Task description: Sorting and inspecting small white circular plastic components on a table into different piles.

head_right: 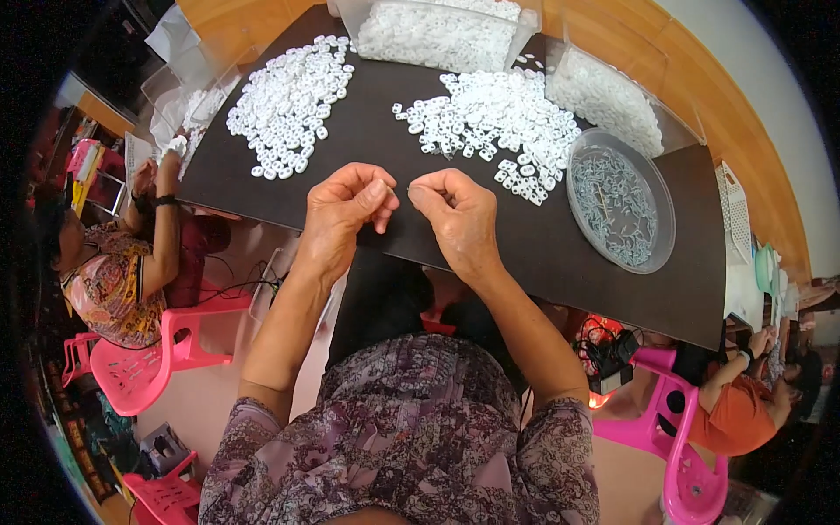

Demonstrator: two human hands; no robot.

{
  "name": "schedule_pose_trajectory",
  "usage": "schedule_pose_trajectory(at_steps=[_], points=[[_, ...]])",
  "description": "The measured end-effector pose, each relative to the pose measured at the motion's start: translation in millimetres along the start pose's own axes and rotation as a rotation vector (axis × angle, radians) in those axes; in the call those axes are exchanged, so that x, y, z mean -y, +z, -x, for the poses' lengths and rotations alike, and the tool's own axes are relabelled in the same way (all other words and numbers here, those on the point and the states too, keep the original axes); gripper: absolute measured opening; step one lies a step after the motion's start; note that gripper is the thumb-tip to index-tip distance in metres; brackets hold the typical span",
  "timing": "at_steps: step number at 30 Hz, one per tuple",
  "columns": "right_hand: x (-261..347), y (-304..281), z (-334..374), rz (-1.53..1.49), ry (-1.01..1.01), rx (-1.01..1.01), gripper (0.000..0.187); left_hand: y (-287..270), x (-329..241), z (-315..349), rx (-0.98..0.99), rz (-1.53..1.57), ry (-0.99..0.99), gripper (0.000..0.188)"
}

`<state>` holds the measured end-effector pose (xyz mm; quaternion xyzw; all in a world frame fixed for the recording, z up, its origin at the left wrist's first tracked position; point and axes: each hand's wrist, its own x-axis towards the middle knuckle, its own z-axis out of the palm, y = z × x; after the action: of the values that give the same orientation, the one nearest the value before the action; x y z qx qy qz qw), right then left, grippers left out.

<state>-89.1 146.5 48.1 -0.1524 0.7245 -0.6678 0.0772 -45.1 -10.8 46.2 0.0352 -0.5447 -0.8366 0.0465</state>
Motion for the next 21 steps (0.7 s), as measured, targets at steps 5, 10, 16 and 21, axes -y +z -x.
schedule_pose_trajectory(at_steps=[5, 10, 16, 21], points=[[6, 6, 11, 0.059, -0.043, 0.02, 0.009, 3, 5, 13, -0.04, 0.06, 0.036, 0.017], [8, 9, 15, 0.021, -0.081, 0.04, 0.007, 3, 6, 21, -0.073, 0.061, 0.039, 0.016], [11, 15, 16, -0.038, -0.066, 0.082, 0.007, -1, 6, 25, -0.071, 0.085, 0.041, 0.014], [7, 17, 14, 0.017, -0.125, 0.122, 0.007, 3, 5, 29, -0.131, -0.061, 0.13, 0.016]])
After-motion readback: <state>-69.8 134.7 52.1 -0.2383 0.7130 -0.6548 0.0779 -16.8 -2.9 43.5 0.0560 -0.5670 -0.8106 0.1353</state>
